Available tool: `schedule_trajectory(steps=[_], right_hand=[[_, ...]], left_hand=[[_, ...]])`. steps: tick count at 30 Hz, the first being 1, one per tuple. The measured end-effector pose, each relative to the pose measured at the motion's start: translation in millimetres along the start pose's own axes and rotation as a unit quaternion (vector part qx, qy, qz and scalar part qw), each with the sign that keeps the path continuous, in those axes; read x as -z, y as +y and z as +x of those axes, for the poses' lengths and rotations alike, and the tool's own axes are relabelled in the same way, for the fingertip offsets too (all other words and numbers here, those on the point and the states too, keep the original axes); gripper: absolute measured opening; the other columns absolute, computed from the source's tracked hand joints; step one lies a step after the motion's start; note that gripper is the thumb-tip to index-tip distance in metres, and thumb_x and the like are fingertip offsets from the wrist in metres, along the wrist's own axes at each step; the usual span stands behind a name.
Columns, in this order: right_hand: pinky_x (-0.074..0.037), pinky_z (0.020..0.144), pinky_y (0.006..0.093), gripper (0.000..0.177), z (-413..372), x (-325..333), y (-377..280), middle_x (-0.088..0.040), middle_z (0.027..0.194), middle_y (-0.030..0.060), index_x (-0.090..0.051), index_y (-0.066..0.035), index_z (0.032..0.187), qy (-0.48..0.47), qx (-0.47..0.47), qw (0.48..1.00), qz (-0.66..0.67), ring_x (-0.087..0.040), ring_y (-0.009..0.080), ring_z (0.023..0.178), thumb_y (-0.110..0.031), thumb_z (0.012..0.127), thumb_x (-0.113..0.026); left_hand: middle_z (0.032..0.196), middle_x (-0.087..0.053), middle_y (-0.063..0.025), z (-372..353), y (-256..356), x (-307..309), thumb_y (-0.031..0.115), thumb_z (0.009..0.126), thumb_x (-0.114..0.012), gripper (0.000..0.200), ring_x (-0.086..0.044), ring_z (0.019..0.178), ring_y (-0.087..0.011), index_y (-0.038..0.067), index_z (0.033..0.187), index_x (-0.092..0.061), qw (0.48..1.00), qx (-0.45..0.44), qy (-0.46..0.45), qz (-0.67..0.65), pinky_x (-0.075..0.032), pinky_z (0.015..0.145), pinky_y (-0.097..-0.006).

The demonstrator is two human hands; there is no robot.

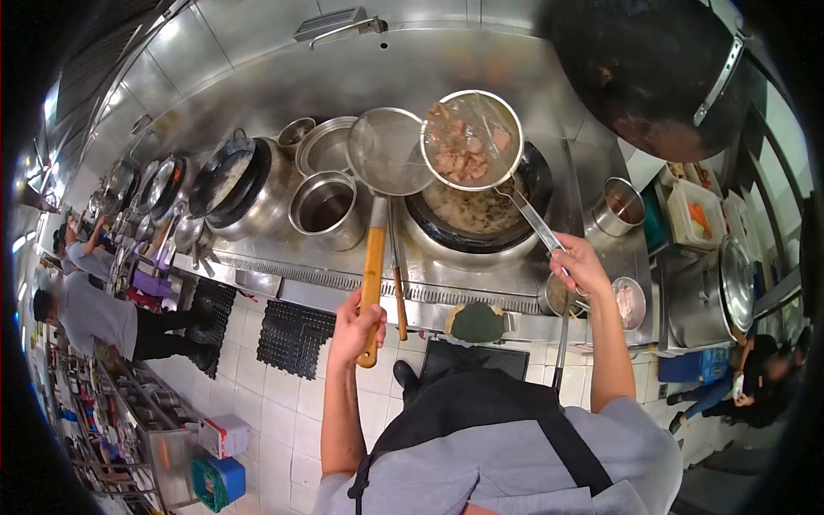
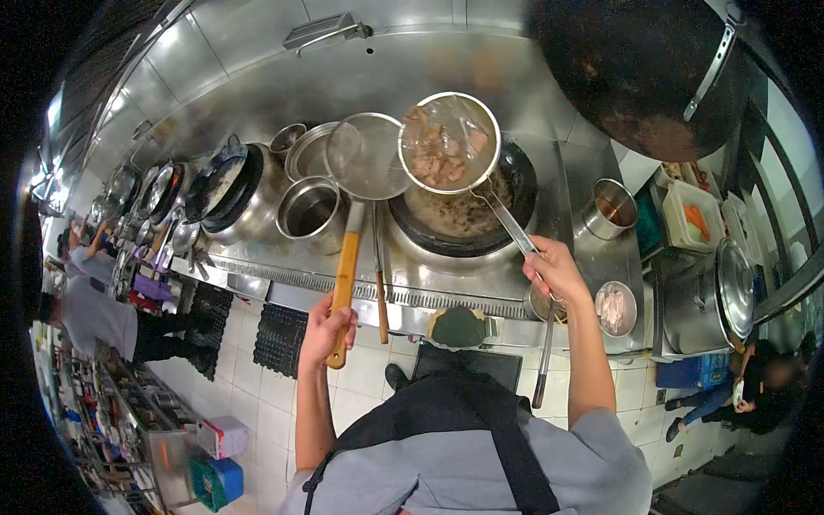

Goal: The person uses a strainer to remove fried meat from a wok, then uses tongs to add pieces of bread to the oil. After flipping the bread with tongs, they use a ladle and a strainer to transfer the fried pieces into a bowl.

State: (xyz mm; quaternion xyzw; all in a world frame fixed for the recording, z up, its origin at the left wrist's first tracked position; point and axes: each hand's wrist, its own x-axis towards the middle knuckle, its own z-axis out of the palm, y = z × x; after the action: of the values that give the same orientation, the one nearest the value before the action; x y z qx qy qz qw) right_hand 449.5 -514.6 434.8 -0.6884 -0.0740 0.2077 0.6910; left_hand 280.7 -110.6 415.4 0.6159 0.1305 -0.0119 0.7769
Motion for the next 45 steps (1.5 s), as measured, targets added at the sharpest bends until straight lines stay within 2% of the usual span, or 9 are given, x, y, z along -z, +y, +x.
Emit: schedule_trajectory(steps=[5,9,13,22,28,33,39,42,45], right_hand=[[-0.050,0.054,0.0356,0.038,31,-17,12,-0.065,0.075,0.0157,-0.057,0.001,0.127,0.161,0.129,0.935,-0.290,-0.062,0.0241,0.053,-0.002,0.090,-0.051],[-0.050,0.081,0.0472,0.039,18,-24,7,-0.062,0.103,0.0298,-0.059,-0.002,0.125,0.259,0.187,0.884,-0.341,-0.060,0.0462,0.094,0.000,0.087,-0.050],[-0.051,0.075,0.0451,0.040,14,-13,12,-0.063,0.095,0.0294,-0.058,-0.003,0.127,0.235,0.163,0.877,-0.386,-0.064,0.0444,0.084,0.000,0.088,-0.051],[-0.042,0.049,0.0273,0.043,-6,32,16,-0.058,0.066,0.0032,-0.051,0.002,0.135,0.251,0.067,0.956,-0.140,-0.051,0.0095,0.052,-0.002,0.093,-0.047],[-0.039,0.044,0.0283,0.040,42,75,28,-0.058,0.063,0.0043,-0.055,0.000,0.131,0.218,0.036,0.944,-0.246,-0.050,0.0106,0.047,-0.002,0.092,-0.047],[-0.052,0.075,0.0437,0.038,76,70,48,-0.067,0.088,0.0255,-0.061,0.001,0.121,0.280,0.050,0.895,-0.343,-0.068,0.0380,0.084,-0.005,0.084,-0.056],[-0.049,0.087,0.0460,0.038,59,72,35,-0.064,0.102,0.0303,-0.060,0.000,0.122,0.297,0.100,0.858,-0.407,-0.063,0.0429,0.098,-0.005,0.084,-0.053],[-0.048,0.088,0.0474,0.040,57,77,29,-0.064,0.100,0.0308,-0.058,0.003,0.123,0.280,0.137,0.799,-0.515,-0.061,0.0445,0.100,-0.004,0.085,-0.053],[-0.051,0.068,0.0445,0.033,45,75,9,-0.066,0.086,0.0275,-0.059,0.009,0.114,0.148,-0.008,0.856,-0.496,-0.066,0.0375,0.077,-0.002,0.083,-0.053]], left_hand=[[0.077,-0.059,-0.0096,19,-1,-30,0.008,0.090,-0.055,0.026,-0.052,0.048,-0.0137,-0.003,0.112,-0.050,0.994,0.044,-0.088,-0.042,-0.045,0.042,-0.0278],[0.078,-0.059,-0.0102,21,-2,-49,0.010,0.090,-0.054,0.022,-0.051,0.048,-0.0126,-0.002,0.108,-0.050,0.985,0.079,-0.122,-0.089,-0.044,0.042,-0.0268],[0.081,-0.057,-0.0091,21,-3,-56,0.010,0.090,-0.054,0.030,-0.048,0.048,-0.0091,-0.003,0.116,-0.047,0.964,0.122,-0.147,-0.186,-0.040,0.041,-0.0241],[0.083,-0.058,-0.0113,-8,9,7,0.015,0.091,-0.058,0.028,-0.047,0.048,-0.0092,-0.002,0.112,-0.050,0.971,0.079,-0.085,-0.207,-0.040,0.038,-0.0222],[0.080,-0.057,-0.0081,-11,13,87,0.016,0.093,-0.055,0.016,-0.047,0.048,-0.0079,0.003,0.101,-0.049,0.988,0.016,-0.009,-0.151,-0.041,0.039,-0.0218],[0.081,-0.057,-0.0061,-2,-1,130,0.015,0.094,-0.054,0.014,-0.048,0.051,-0.0069,0.007,0.102,-0.048,0.985,0.012,0.046,-0.163,-0.041,0.041,-0.0207],[0.083,-0.059,-0.0075,0,-44,164,0.022,0.095,-0.056,0.020,-0.050,0.052,-0.0105,0.004,0.101,-0.051,0.975,0.046,0.053,-0.211,-0.042,0.043,-0.0239],[0.085,-0.060,-0.0083,0,-59,177,0.032,0.098,-0.053,0.031,-0.052,0.053,-0.0095,0.005,0.112,-0.051,0.959,0.072,0.081,-0.261,-0.046,0.042,-0.0212],[0.092,-0.066,-0.0142,-6,-72,187,0.037,0.099,-0.050,0.040,-0.060,0.058,-0.0150,0.000,0.110,-0.055,0.934,0.045,0.089,-0.342,-0.053,0.049,-0.0223]])
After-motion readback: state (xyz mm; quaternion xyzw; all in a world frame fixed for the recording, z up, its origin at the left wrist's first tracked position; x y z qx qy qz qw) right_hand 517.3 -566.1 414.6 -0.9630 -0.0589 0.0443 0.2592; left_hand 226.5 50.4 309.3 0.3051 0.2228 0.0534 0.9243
